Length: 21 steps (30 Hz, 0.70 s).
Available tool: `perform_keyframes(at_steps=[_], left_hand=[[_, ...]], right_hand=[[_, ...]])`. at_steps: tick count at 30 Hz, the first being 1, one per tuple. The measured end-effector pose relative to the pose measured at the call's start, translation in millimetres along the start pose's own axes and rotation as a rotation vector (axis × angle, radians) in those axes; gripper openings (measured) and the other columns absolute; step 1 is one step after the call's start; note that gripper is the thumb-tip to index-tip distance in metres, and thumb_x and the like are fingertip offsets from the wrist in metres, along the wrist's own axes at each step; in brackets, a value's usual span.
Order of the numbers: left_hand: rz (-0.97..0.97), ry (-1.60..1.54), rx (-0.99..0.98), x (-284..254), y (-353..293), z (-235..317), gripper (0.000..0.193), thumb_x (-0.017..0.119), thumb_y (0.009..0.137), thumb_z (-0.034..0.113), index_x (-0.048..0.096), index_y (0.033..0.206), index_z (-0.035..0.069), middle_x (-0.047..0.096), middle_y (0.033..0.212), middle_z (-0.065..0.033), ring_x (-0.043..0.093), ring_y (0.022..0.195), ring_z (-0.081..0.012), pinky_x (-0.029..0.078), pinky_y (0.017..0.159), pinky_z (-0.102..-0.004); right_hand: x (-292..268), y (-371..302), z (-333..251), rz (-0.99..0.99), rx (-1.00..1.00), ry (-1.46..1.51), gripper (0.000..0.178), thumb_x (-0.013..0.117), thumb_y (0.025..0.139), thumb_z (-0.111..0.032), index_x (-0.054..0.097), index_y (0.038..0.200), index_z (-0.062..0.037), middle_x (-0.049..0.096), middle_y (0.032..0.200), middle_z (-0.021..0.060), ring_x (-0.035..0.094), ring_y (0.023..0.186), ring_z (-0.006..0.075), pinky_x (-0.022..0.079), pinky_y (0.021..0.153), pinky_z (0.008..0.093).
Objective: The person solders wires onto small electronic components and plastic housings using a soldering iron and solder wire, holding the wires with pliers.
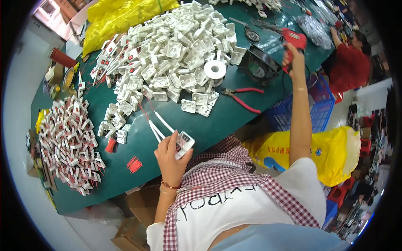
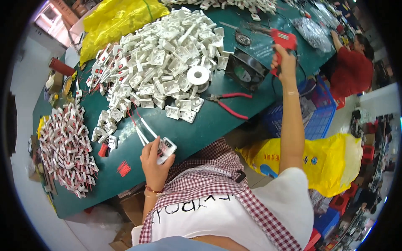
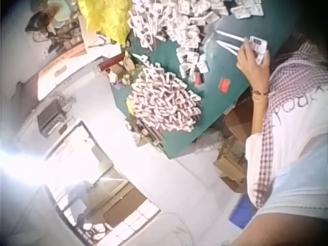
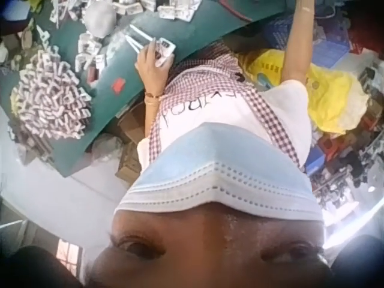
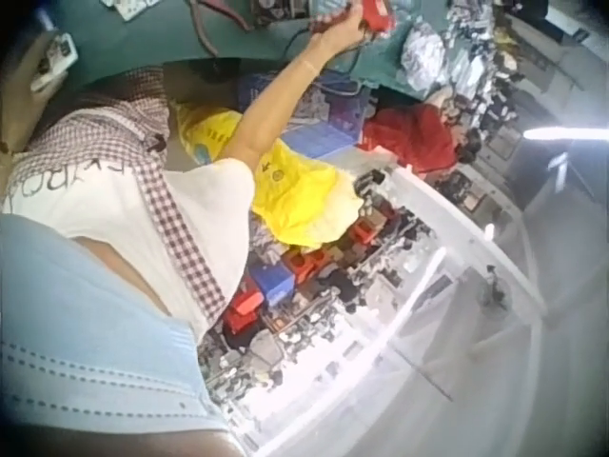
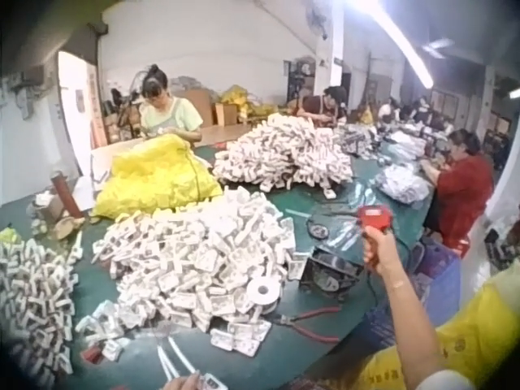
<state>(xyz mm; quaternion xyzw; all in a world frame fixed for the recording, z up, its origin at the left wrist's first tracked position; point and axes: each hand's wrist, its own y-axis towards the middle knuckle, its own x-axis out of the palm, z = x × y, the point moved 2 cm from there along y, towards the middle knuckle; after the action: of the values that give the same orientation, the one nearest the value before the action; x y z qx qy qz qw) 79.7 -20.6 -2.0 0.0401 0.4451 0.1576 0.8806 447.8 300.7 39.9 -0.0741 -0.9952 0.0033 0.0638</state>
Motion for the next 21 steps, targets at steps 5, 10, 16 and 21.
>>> perform_keyframes(at_steps=[5,10,16,21], left_hand=[[0.152,-0.104,0.003,-54,-20,15,0.066,0.080,0.057,0.017,0.059,0.118,0.006,0.059,0.105,-0.0088,0.054,0.094,-0.0256,0.037,0.083,-0.0361],[0.507,0.176,0.063,-127,-10,-20,0.057,0.077,0.061,0.018,0.059,0.114,0.004,0.060,0.101,-0.0092,0.056,0.090,-0.0269,0.041,0.083,-0.0397],[1.124,0.516,-0.176,-281,-16,-162,0.048,0.075,0.070,0.022,0.060,0.110,0.000,0.058,0.093,-0.0111,0.057,0.082,-0.0251,0.047,0.073,-0.0351],[1.378,0.535,-0.386,-375,-40,-288,0.055,0.072,0.074,0.036,0.060,0.114,0.000,0.058,0.100,-0.0128,0.058,0.087,-0.0226,0.047,0.077,-0.0338]], right_hand=[[22,3,7,-0.050,0.015,-0.037,0.016,0.068,0.082,-0.023,0.060,0.078,-0.0103,0.042,0.055,-0.0037,0.037,0.042,0.0067,0.028,0.040,0.0243],[-44,-1,2,-0.018,0.019,0.142,0.032,0.054,0.092,-0.032,0.058,0.113,-0.0070,0.028,0.057,-0.0056,0.027,0.045,0.0045,0.024,0.040,0.0212],[-36,-45,-29,0.011,-0.041,0.171,0.036,0.055,0.092,-0.031,0.052,0.116,-0.0044,0.036,0.059,-0.0028,0.030,0.047,0.0052,0.027,0.042,0.0199],[-53,-74,-32,0.038,-0.084,0.231,0.033,0.054,0.093,-0.028,0.051,0.115,-0.0041,0.036,0.059,-0.0020,0.032,0.047,0.0063,0.028,0.044,0.0205]])
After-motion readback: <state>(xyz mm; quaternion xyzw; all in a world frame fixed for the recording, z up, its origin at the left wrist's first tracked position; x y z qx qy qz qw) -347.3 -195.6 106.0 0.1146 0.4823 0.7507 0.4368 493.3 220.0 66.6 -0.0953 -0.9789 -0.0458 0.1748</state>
